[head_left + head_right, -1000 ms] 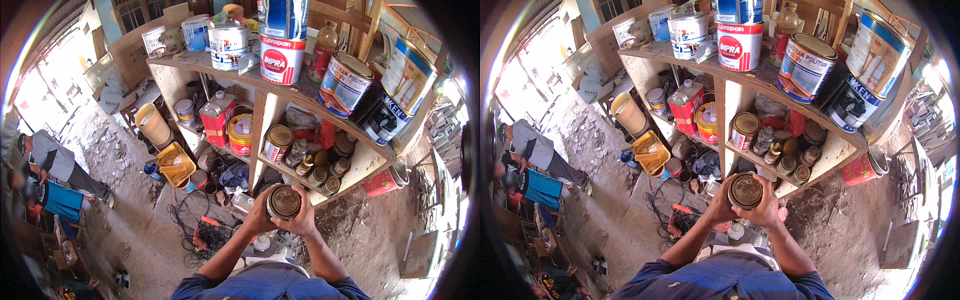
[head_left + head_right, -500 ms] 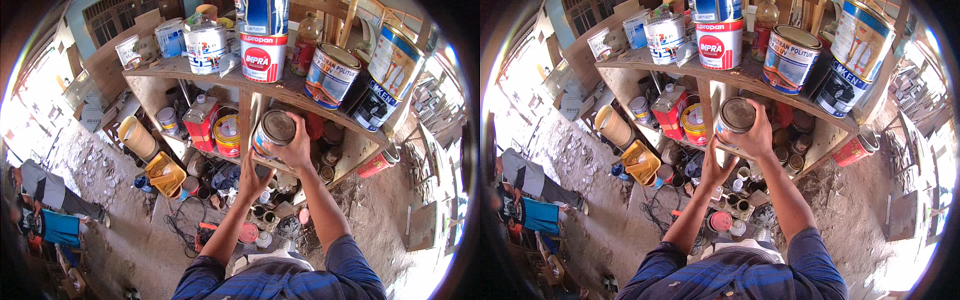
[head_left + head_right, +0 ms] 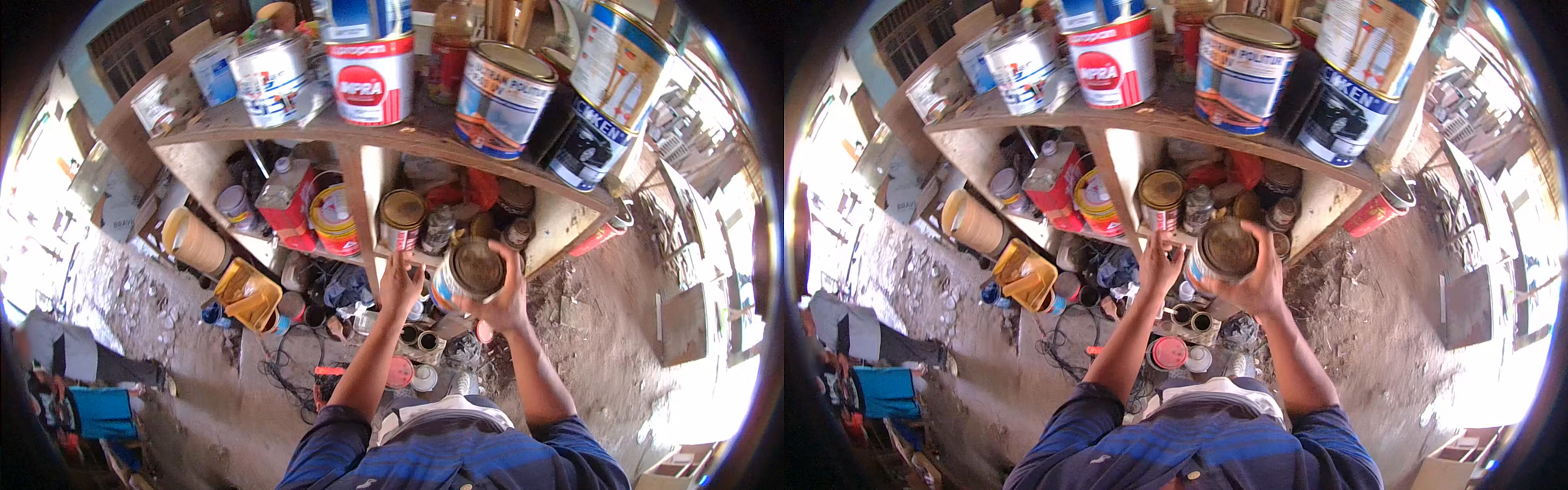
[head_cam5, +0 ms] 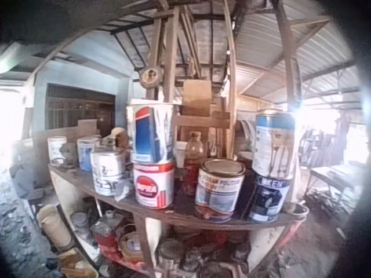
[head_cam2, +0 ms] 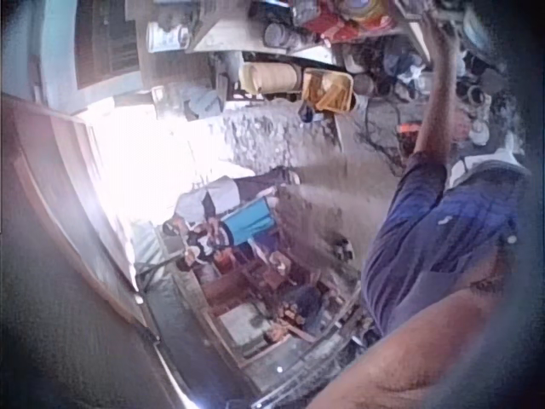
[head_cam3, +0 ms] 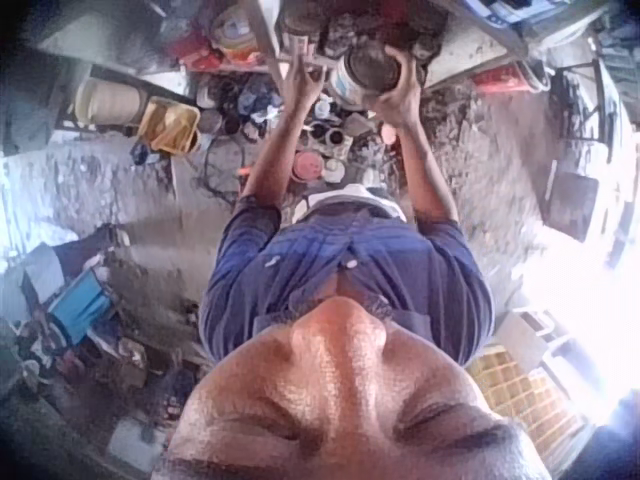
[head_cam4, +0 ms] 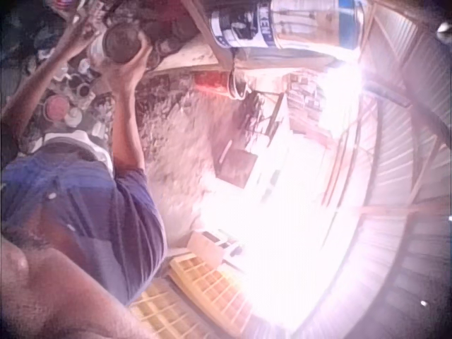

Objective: The person gathers small hardware by hand, collects a black plastic bag, and then prepares painting supplies at a workstation by handling a paint can and a plastic water bottle.

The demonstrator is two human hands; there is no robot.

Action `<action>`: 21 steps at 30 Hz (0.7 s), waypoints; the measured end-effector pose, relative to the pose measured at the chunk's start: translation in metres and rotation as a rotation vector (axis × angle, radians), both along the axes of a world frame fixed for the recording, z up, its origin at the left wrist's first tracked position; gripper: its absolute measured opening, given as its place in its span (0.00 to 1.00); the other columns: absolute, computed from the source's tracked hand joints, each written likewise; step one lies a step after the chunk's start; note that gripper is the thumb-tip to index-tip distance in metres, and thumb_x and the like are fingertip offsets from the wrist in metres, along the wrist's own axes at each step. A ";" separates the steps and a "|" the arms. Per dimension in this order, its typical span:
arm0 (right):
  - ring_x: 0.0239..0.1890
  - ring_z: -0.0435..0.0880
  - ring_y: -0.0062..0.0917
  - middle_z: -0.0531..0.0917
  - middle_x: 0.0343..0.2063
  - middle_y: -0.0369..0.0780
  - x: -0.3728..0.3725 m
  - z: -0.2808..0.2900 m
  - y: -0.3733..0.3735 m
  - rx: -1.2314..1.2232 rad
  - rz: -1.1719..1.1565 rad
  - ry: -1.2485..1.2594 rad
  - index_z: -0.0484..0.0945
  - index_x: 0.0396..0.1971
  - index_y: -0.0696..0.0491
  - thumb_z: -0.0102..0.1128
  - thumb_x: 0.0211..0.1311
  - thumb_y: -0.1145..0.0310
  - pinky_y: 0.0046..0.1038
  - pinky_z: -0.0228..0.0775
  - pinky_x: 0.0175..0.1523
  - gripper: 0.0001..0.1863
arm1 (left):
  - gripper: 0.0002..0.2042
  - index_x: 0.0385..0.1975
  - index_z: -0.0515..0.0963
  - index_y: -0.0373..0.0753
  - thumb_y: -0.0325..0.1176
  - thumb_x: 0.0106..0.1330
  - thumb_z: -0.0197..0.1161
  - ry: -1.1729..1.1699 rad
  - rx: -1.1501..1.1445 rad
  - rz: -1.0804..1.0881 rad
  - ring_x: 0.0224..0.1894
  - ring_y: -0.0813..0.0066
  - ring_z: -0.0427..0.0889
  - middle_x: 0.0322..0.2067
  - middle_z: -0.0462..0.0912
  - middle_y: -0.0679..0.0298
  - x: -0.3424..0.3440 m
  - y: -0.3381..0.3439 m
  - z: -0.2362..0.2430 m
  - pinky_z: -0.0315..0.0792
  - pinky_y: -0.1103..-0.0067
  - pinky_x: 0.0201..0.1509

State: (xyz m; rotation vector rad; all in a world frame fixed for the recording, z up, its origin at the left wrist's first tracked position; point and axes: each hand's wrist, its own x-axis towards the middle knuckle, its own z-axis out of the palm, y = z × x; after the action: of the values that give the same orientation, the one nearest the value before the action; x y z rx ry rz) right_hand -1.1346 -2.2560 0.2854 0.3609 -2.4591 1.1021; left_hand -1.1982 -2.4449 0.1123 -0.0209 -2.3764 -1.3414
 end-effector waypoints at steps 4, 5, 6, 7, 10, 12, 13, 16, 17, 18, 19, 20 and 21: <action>0.52 0.83 0.40 0.80 0.49 0.46 0.045 -0.044 0.042 -0.069 -0.136 -0.098 0.68 0.57 0.53 0.83 0.31 0.58 0.38 0.75 0.57 0.48 | 0.14 0.40 0.75 0.37 0.38 0.62 0.67 -0.053 -0.016 -0.287 0.41 0.50 0.83 0.38 0.81 0.52 0.009 0.048 -0.003 0.76 0.61 0.43; 0.52 0.83 0.40 0.80 0.48 0.46 0.056 -0.050 0.048 -0.052 -0.206 -0.104 0.68 0.56 0.53 0.83 0.31 0.59 0.38 0.74 0.57 0.47 | 0.13 0.39 0.75 0.37 0.38 0.61 0.67 -0.054 0.019 -0.336 0.41 0.49 0.82 0.38 0.81 0.52 0.016 0.061 0.001 0.76 0.61 0.43; 0.51 0.83 0.40 0.80 0.48 0.46 0.062 -0.053 0.053 -0.036 -0.276 -0.110 0.69 0.56 0.53 0.83 0.31 0.60 0.38 0.74 0.56 0.46 | 0.14 0.42 0.74 0.37 0.36 0.61 0.67 -0.024 0.014 -0.336 0.40 0.47 0.81 0.37 0.80 0.52 0.020 0.075 -0.001 0.76 0.59 0.42; 0.51 0.83 0.40 0.80 0.48 0.46 0.064 -0.057 0.057 -0.040 -0.292 -0.114 0.69 0.56 0.53 0.83 0.31 0.60 0.38 0.74 0.56 0.46 | 0.14 0.42 0.74 0.37 0.36 0.61 0.67 -0.028 0.010 -0.352 0.40 0.47 0.81 0.37 0.80 0.52 0.020 0.084 0.001 0.76 0.59 0.42; 0.50 0.82 0.39 0.79 0.47 0.45 0.070 -0.066 0.067 -0.084 -0.352 -0.069 0.68 0.55 0.53 0.83 0.31 0.62 0.38 0.74 0.55 0.45 | 0.16 0.46 0.72 0.37 0.32 0.61 0.67 -0.063 -0.002 -0.299 0.41 0.45 0.81 0.41 0.79 0.51 0.017 0.104 0.002 0.75 0.59 0.42; 0.50 0.82 0.39 0.79 0.47 0.45 0.066 -0.058 0.067 -0.086 -0.349 -0.051 0.68 0.55 0.52 0.83 0.31 0.62 0.38 0.74 0.55 0.45 | 0.16 0.46 0.72 0.38 0.32 0.61 0.67 0.011 -0.018 -0.290 0.41 0.45 0.81 0.41 0.79 0.51 0.008 0.105 0.001 0.75 0.59 0.42; 0.49 0.82 0.39 0.79 0.46 0.45 0.064 -0.053 0.067 -0.084 -0.338 -0.035 0.68 0.55 0.52 0.84 0.32 0.63 0.38 0.74 0.54 0.45 | 0.16 0.46 0.72 0.38 0.32 0.61 0.67 0.085 -0.030 -0.272 0.41 0.45 0.81 0.40 0.79 0.51 0.004 0.104 0.001 0.75 0.60 0.42; 0.49 0.82 0.39 0.79 0.46 0.45 0.058 -0.045 0.066 -0.090 -0.308 0.001 0.68 0.55 0.52 0.84 0.32 0.62 0.38 0.74 0.54 0.46 | 0.13 0.43 0.74 0.39 0.33 0.61 0.66 -0.051 0.010 -0.294 0.44 0.46 0.80 0.40 0.80 0.50 0.002 0.094 0.006 0.75 0.61 0.47; 0.49 0.82 0.39 0.79 0.47 0.45 0.057 -0.044 0.067 -0.093 -0.303 0.003 0.68 0.55 0.52 0.84 0.32 0.62 0.38 0.74 0.54 0.46 | 0.12 0.42 0.75 0.38 0.34 0.61 0.66 -0.132 0.018 -0.316 0.45 0.46 0.80 0.41 0.80 0.50 0.003 0.089 0.011 0.75 0.62 0.49; 0.49 0.82 0.40 0.78 0.48 0.46 0.057 -0.045 0.070 -0.058 -0.307 0.016 0.68 0.55 0.53 0.84 0.32 0.62 0.38 0.74 0.55 0.46 | 0.10 0.40 0.77 0.38 0.34 0.62 0.64 -0.026 -0.075 -0.227 0.47 0.48 0.80 0.42 0.80 0.50 0.006 0.080 0.017 0.75 0.63 0.50; 0.49 0.82 0.40 0.78 0.48 0.46 0.055 -0.044 0.072 -0.061 -0.305 0.024 0.68 0.55 0.53 0.84 0.32 0.62 0.38 0.74 0.55 0.46 | 0.12 0.42 0.76 0.38 0.33 0.61 0.63 0.067 -0.158 -0.090 0.48 0.48 0.79 0.42 0.80 0.51 0.005 0.070 0.019 0.74 0.62 0.53; 0.50 0.82 0.40 0.78 0.48 0.46 0.056 -0.044 0.074 -0.072 -0.283 0.004 0.68 0.55 0.53 0.84 0.31 0.61 0.38 0.74 0.55 0.46 | 0.14 0.45 0.76 0.38 0.32 0.60 0.64 0.202 -0.169 0.000 0.50 0.48 0.78 0.46 0.79 0.51 0.004 0.058 0.032 0.72 0.61 0.55; 0.51 0.82 0.40 0.78 0.49 0.46 0.057 -0.045 0.073 -0.087 -0.257 -0.019 0.68 0.55 0.53 0.84 0.31 0.61 0.38 0.75 0.55 0.46 | 0.17 0.49 0.76 0.38 0.31 0.60 0.64 0.334 -0.184 0.094 0.52 0.48 0.76 0.49 0.78 0.50 0.002 0.045 0.047 0.71 0.60 0.58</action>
State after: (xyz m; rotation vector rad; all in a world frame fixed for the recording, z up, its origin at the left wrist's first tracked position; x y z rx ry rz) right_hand -1.0772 -2.1834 0.2406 0.0063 -2.3822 1.1003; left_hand -1.1960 -2.4000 0.1590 -0.1704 -2.1776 -0.9860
